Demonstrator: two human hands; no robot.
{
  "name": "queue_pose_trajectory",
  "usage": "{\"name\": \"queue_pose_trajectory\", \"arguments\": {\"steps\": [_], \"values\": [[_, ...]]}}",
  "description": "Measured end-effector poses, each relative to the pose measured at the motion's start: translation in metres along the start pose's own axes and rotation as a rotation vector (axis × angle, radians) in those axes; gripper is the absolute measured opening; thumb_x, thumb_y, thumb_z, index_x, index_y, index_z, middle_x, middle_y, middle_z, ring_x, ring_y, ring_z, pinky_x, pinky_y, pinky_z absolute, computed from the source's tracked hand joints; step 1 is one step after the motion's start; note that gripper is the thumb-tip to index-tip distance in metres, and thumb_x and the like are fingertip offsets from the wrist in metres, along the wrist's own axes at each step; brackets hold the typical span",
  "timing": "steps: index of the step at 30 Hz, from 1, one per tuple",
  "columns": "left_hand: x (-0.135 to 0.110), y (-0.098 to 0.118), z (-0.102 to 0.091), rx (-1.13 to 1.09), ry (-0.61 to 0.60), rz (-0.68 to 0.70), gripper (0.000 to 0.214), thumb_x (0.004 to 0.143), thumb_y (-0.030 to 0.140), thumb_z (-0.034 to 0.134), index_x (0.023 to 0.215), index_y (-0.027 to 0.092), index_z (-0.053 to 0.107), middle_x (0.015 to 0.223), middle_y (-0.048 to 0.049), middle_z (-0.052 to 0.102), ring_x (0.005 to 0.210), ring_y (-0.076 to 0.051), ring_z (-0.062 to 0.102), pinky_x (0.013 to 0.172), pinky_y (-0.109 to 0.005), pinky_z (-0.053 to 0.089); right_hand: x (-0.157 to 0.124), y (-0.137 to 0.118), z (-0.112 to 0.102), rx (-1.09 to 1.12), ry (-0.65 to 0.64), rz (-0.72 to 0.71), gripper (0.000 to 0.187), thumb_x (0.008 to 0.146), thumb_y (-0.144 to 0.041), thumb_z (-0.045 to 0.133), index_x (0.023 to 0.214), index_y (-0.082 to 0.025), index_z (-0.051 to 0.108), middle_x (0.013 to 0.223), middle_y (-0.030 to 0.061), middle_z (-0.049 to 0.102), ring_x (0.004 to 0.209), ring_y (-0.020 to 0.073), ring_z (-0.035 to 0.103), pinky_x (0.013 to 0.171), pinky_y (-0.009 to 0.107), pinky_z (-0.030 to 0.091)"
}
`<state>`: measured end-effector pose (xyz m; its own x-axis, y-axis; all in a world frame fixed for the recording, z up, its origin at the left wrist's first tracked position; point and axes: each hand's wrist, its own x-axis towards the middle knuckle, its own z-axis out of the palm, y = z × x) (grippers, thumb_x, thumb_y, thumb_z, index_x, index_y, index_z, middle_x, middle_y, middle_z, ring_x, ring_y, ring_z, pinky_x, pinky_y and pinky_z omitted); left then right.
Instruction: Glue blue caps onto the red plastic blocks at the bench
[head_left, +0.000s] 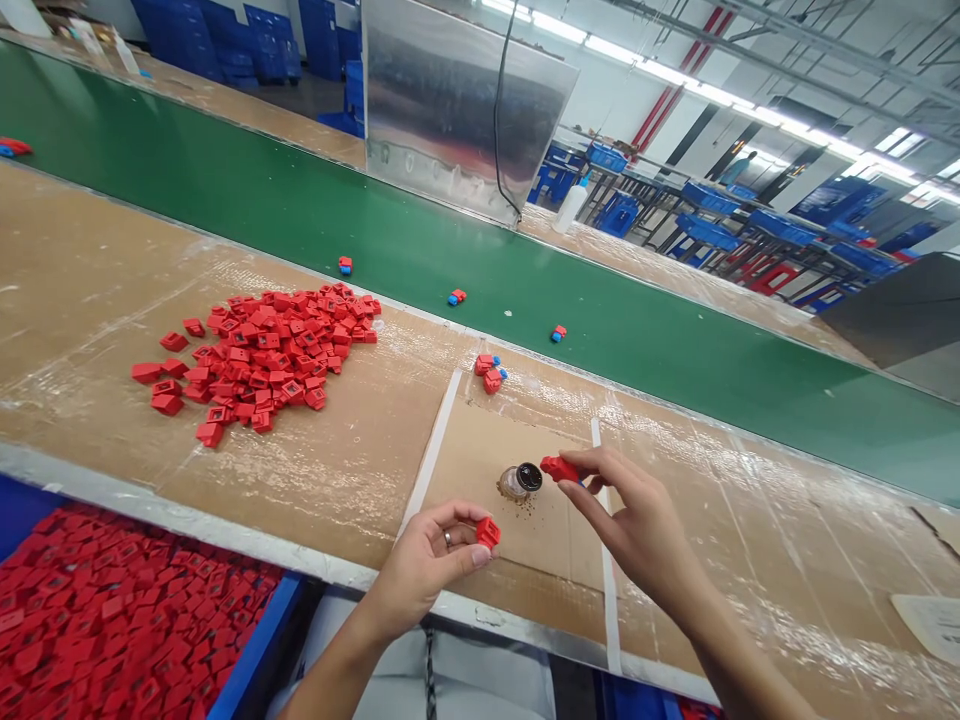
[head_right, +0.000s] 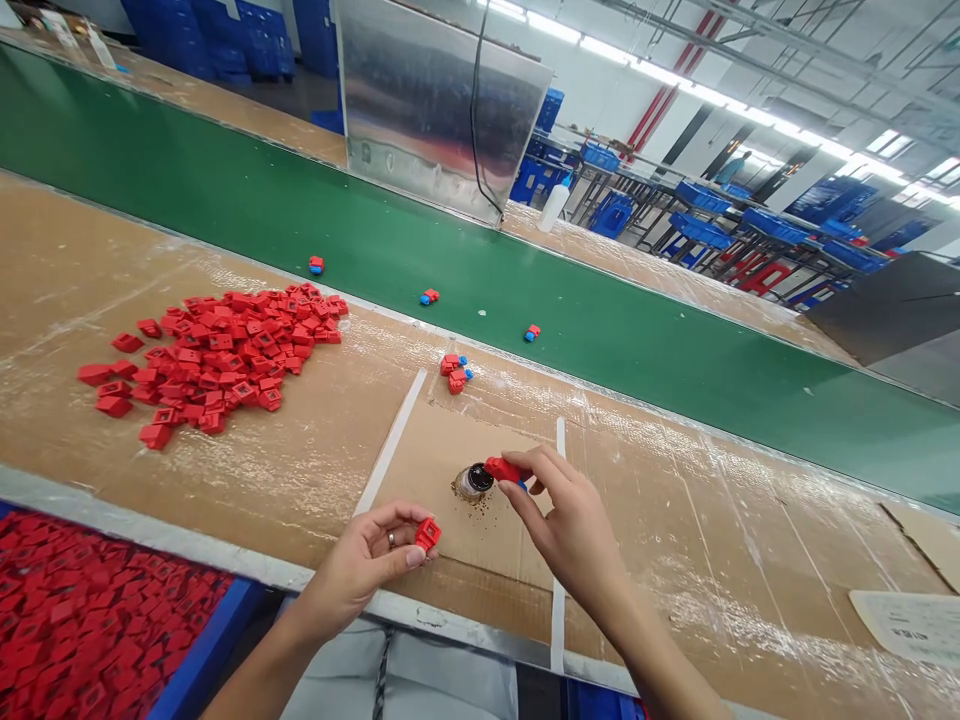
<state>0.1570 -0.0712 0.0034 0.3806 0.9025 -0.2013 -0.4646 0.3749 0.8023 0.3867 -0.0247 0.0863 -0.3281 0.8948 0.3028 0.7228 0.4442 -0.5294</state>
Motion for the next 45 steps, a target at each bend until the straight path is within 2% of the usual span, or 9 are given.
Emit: {"name": "queue_pose_trajectory", "arguments": {"steps": [3,8,12,22,27,35,41,45], "values": [[0.000,0.001,0.001,0.006,-0.020,-0.005,0.024,0.079,0.024,0.077,0.101,0.017,0.069,0.089,-0.0036,0.069,0.086,-0.015,0.062,0.083,-0.026,0.046,-0.016,-0.011,0.011,0.148,0.024,0.070,0.016,0.097,-0.034,0.057,0.109,-0.025,0.062,0.096,0.0053,0.066,0.076,0.0200,0.060,0.068,0.034,0.051],[-0.002,0.001,0.001,0.012,-0.049,-0.009,0.027,0.080,0.025,0.076,0.105,0.016,0.068,0.092,-0.0052,0.070,0.088,-0.016,0.063,0.084,-0.029,0.047,-0.035,-0.028,0.030,0.300,-0.037,0.086,0.017,0.097,-0.031,0.056,0.112,-0.025,0.062,0.096,0.0064,0.066,0.078,0.0205,0.061,0.069,0.033,0.052],[-0.001,-0.001,0.001,0.007,-0.066,-0.010,0.029,0.082,0.025,0.075,0.108,0.016,0.067,0.095,-0.0065,0.072,0.092,-0.019,0.065,0.089,-0.032,0.048,-0.039,-0.032,0.037,0.316,-0.052,0.080,0.016,0.097,-0.029,0.056,0.112,-0.024,0.062,0.094,0.0058,0.065,0.076,0.0193,0.061,0.068,0.032,0.051],[-0.002,0.005,0.004,-0.001,-0.080,-0.002,0.025,0.083,0.024,0.073,0.106,0.016,0.068,0.095,-0.0066,0.073,0.092,-0.017,0.066,0.087,-0.029,0.048,-0.041,-0.033,0.041,0.310,-0.070,0.052,0.016,0.097,-0.027,0.057,0.111,-0.021,0.062,0.092,0.0065,0.064,0.077,0.0187,0.060,0.068,0.029,0.050],[-0.001,0.002,0.001,0.037,-0.025,-0.012,0.028,0.080,0.024,0.075,0.106,0.014,0.068,0.085,-0.0046,0.072,0.075,-0.012,0.062,0.075,-0.024,0.048,-0.044,-0.032,0.045,0.328,-0.094,0.049,0.012,0.097,-0.023,0.057,0.108,-0.020,0.062,0.090,0.0049,0.062,0.076,0.0170,0.059,0.068,0.026,0.048],[-0.001,-0.001,0.001,0.091,0.006,-0.010,0.024,0.079,0.023,0.075,0.100,0.012,0.073,0.078,-0.0049,0.071,0.070,-0.012,0.059,0.068,-0.024,0.046,-0.052,-0.035,0.056,0.318,-0.143,0.054,0.011,0.100,-0.020,0.050,0.097,-0.021,0.061,0.088,0.0036,0.055,0.078,0.0163,0.056,0.072,0.026,0.045],[-0.003,0.000,0.002,0.097,0.003,-0.032,0.024,0.078,0.023,0.075,0.099,0.012,0.073,0.075,-0.0040,0.069,0.069,-0.013,0.059,0.066,-0.023,0.046,-0.054,-0.033,0.059,0.331,-0.189,0.041,0.014,0.100,-0.017,0.047,0.105,-0.021,0.060,0.089,0.0031,0.052,0.077,0.0162,0.054,0.073,0.027,0.045],[-0.003,0.001,0.000,0.103,0.010,-0.014,0.025,0.078,0.028,0.076,0.097,0.012,0.072,0.077,-0.0040,0.069,0.069,-0.013,0.058,0.065,-0.023,0.046,-0.051,-0.033,0.060,0.346,-0.196,0.029,0.014,0.100,-0.017,0.045,0.101,-0.021,0.059,0.089,0.0033,0.052,0.079,0.0162,0.054,0.075,0.027,0.045]]}}
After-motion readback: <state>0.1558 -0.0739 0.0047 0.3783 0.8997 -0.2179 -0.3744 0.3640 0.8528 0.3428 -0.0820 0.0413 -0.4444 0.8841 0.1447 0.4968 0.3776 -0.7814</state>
